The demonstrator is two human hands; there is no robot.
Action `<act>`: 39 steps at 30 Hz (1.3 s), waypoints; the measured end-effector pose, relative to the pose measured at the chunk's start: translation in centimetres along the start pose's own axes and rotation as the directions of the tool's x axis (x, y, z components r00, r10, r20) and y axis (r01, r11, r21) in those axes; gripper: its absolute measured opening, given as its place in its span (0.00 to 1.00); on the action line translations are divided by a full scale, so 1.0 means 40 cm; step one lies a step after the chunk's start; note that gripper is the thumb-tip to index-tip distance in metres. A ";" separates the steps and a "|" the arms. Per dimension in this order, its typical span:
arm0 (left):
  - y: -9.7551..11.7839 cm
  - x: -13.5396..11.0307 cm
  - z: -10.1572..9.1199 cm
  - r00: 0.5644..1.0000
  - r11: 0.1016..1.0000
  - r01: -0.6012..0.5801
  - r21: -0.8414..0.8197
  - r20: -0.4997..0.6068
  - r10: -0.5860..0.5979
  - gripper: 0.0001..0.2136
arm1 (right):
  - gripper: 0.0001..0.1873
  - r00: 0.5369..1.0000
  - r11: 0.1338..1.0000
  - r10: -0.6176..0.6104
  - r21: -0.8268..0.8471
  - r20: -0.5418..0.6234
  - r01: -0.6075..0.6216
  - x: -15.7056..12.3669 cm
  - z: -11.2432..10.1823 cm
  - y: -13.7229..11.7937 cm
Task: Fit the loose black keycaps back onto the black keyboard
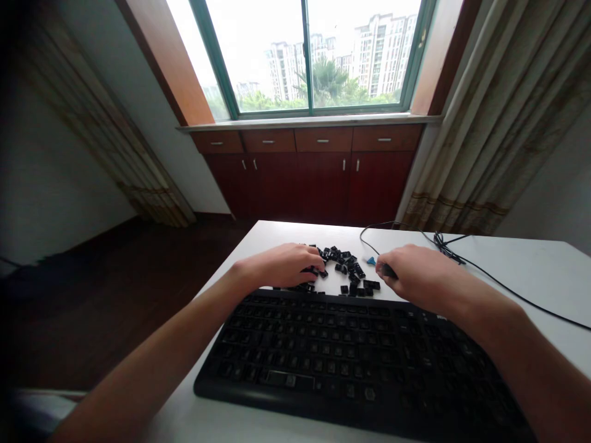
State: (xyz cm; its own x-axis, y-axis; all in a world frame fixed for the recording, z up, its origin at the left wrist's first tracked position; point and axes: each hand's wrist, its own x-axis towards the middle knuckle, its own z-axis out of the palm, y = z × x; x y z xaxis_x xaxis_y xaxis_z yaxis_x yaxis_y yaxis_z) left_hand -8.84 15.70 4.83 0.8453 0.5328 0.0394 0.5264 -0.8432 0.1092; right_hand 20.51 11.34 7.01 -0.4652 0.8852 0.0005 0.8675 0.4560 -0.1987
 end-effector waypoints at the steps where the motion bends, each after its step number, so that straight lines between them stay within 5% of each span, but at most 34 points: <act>1: 0.005 0.004 0.005 1.000 1.000 -0.015 -0.009 -0.008 0.014 0.09 | 0.09 1.000 1.000 0.004 -0.014 0.023 -0.004 0.015 0.002 0.003; 11: 0.064 0.046 0.054 0.980 0.962 -0.197 -0.187 -0.069 0.187 0.12 | 0.11 0.972 0.993 -0.103 0.085 0.210 0.086 0.049 0.048 -0.011; 26: 0.055 0.057 0.064 0.999 0.912 0.003 -0.410 -0.037 -0.020 0.07 | 0.13 0.969 0.993 -0.084 0.102 0.231 0.062 0.080 0.090 0.019; 29: 0.039 0.052 0.058 0.983 0.641 0.137 -0.755 0.025 -0.181 0.12 | 0.11 0.969 0.993 -0.085 0.098 0.233 0.064 0.083 0.092 0.023; 32: 0.027 0.049 0.044 0.963 0.108 0.182 -0.977 0.155 -0.220 0.15 | 0.10 0.968 0.993 -0.089 0.094 0.234 0.068 0.085 0.096 0.033; 35: 0.027 0.052 0.031 0.952 -0.308 0.115 -0.944 0.193 -0.238 0.10 | 0.11 0.968 0.993 -0.092 0.099 0.233 0.070 0.088 0.097 0.042; 39: 0.033 0.059 0.027 0.951 -0.505 0.020 -0.863 0.172 -0.257 0.09 | 0.11 0.968 0.991 -0.080 0.122 0.239 0.051 0.085 0.080 0.049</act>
State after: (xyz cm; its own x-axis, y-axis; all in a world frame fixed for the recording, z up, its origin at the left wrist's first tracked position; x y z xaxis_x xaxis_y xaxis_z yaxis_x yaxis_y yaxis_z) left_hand -6.04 15.78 3.98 0.6842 0.7111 -0.1618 -0.3281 0.4983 0.8025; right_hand 20.07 14.95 3.48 -0.5613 0.7984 -0.2177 0.8144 0.4862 -0.3169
